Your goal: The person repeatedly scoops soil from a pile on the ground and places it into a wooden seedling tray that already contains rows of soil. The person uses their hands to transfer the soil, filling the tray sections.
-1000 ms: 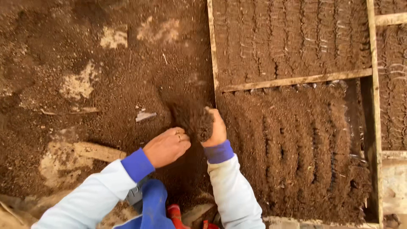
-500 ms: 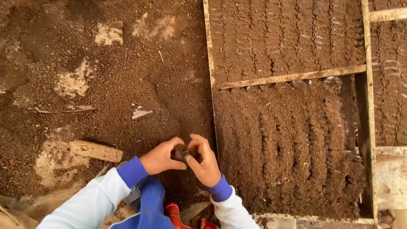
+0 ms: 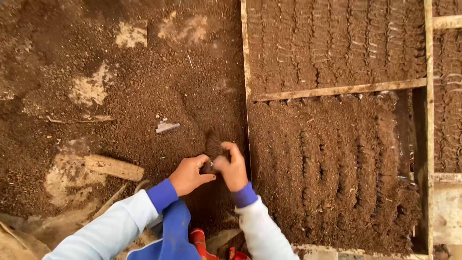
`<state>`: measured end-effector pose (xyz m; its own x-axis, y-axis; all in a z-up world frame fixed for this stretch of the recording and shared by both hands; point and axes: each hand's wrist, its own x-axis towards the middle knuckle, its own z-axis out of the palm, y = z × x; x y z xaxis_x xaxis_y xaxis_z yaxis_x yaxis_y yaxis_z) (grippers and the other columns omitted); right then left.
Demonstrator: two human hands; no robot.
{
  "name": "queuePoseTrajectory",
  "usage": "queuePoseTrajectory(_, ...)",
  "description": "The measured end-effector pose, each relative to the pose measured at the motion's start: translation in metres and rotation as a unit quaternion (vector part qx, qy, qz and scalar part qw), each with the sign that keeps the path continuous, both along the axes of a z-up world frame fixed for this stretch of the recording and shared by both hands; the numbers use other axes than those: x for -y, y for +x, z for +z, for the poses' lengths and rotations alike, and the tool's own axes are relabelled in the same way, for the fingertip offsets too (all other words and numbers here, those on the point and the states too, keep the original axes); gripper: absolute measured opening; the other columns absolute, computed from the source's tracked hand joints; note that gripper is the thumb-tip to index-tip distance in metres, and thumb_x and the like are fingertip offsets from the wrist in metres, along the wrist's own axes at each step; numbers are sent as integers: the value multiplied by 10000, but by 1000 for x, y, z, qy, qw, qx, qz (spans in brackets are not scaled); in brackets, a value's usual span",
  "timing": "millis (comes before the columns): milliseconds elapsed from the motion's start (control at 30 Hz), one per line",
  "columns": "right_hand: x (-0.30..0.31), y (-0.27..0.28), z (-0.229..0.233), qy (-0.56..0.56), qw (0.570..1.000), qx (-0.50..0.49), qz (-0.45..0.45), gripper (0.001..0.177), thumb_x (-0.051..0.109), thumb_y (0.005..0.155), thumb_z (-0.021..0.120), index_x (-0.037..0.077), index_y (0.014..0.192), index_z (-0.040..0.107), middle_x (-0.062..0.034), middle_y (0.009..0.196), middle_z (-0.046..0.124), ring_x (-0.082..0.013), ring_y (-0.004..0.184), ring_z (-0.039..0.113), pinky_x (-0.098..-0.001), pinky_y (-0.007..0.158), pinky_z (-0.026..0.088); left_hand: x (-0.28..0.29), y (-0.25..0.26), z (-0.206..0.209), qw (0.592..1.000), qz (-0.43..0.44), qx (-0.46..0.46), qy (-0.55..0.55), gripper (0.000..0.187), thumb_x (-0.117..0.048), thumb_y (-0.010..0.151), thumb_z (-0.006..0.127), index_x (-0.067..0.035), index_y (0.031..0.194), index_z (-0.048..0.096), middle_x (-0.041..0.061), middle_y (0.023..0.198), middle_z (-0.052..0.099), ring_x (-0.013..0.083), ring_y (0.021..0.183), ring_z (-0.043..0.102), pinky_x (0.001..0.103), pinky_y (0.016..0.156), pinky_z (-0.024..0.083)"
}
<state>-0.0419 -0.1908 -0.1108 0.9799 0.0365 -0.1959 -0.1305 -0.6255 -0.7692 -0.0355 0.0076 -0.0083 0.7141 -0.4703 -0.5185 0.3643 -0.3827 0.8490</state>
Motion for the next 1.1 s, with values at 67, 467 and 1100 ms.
queuePoseTrajectory(67, -28, -5, 86, 46, 980, 175, 88, 354, 346, 771, 819, 79, 834, 597, -190, 1100, 511, -419, 1004, 553, -491, 861, 458, 3, -2, -21, 1000, -3, 28, 12, 304, -283, 983, 537, 8, 1063, 567, 219, 984, 666, 385, 1001, 667, 523, 844, 599)
queuePoseTrajectory(467, -23, 3, 88, 287, 953, -76, -61, 384, 253, 1032, 438, 27, 1286, 616, -239, 1243, 618, -351, 1233, 544, -515, 1035, 412, 6, 6, 6, 1000, 13, -1, 1, 453, -148, 914, 684, -139, 623, 337, -23, 504, 247, 78, 425, 233, 229, 385, 254)
queuePoseTrajectory(1100, 373, 35, 303, -419, 908, 15, 0, 202, 81, 919, 694, 91, 1118, 731, -151, 930, 731, -232, 725, 676, -349, 776, 611, 10, 30, 80, 983, 6, -115, 142, 886, -78, 861, 616, -355, 1557, 144, 2, 1336, 626, 233, 1301, 537, 487, 1165, 425)
